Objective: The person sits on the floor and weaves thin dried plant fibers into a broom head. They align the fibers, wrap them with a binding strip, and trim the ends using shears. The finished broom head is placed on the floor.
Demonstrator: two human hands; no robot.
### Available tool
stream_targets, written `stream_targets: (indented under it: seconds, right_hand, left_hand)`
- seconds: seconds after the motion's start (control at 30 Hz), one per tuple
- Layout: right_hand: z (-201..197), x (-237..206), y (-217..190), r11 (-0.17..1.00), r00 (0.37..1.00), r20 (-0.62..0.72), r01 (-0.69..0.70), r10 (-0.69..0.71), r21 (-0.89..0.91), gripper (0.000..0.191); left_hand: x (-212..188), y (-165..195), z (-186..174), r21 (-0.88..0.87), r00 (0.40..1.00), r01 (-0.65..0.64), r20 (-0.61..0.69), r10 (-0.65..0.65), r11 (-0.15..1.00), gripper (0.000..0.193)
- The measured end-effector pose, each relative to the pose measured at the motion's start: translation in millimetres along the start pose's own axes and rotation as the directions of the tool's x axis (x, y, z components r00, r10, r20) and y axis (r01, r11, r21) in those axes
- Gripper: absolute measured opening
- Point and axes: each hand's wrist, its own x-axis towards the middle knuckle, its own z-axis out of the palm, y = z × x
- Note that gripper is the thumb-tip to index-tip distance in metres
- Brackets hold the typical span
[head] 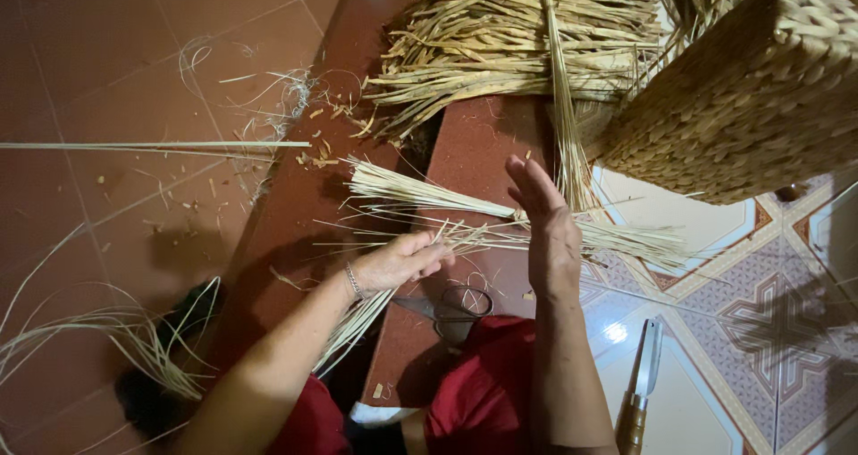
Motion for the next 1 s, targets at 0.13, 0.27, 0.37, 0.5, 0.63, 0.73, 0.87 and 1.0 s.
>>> stream_targets:
  seconds: [0.13,0.27,0.37,0.5,0.63,0.73,0.87,1.0]
  right_hand:
    - [15,-2,-2,0.988,0.992,0.125,0.054,-0.036,-0.144,0.081]
    - [41,-12,3,0.823,0.918,0.389,0.278,-0.076,-0.495,0.07]
    - [38,-15,11,0.935,0.93,0.365,0.08,0.055,-0.346,0.071]
    - [20,-12,25,0.968,0.976,0.14,-0.189,0.167,0.167,0.076]
    - [6,-14,34,0.969,0.941,0.238,-0.244,0.242,-0.019,0.073]
    - [8,-23,35,0.932,0.88,0.378,-0.165,0.287,-0.324,0.075]
    - [38,-35,42,0.918,0.905,0.381,-0.027,0.191,-0.397,0.065]
    - [66,-40,49,0.954,0.969,0.224,-0.033,0.103,-0.297,0.048]
  left_hand:
    - [-2,11,5,-0.027,0.998,-0.015,0.055,0.016,1.0,0.04]
    - [-3,13,10,0.121,1.0,-0.028,0.012,0.026,0.992,0.043]
    - [-5,10,8,0.071,0.996,0.073,-0.047,-0.069,0.995,0.046]
    - [-7,8,2,-0.126,0.999,0.02,-0.023,-0.023,0.992,0.053]
    - [-7,7,-2,0.055,0.985,-0.15,-0.072,0.154,0.987,0.053]
    - [-5,10,-1,0.102,0.984,-0.043,-0.169,0.06,0.994,0.048]
    - [0,22,12,0.3,0.877,-0.117,-0.416,0.241,0.947,0.046]
    - [-5,35,31,0.551,0.835,0.129,-0.508,0.209,0.825,0.045]
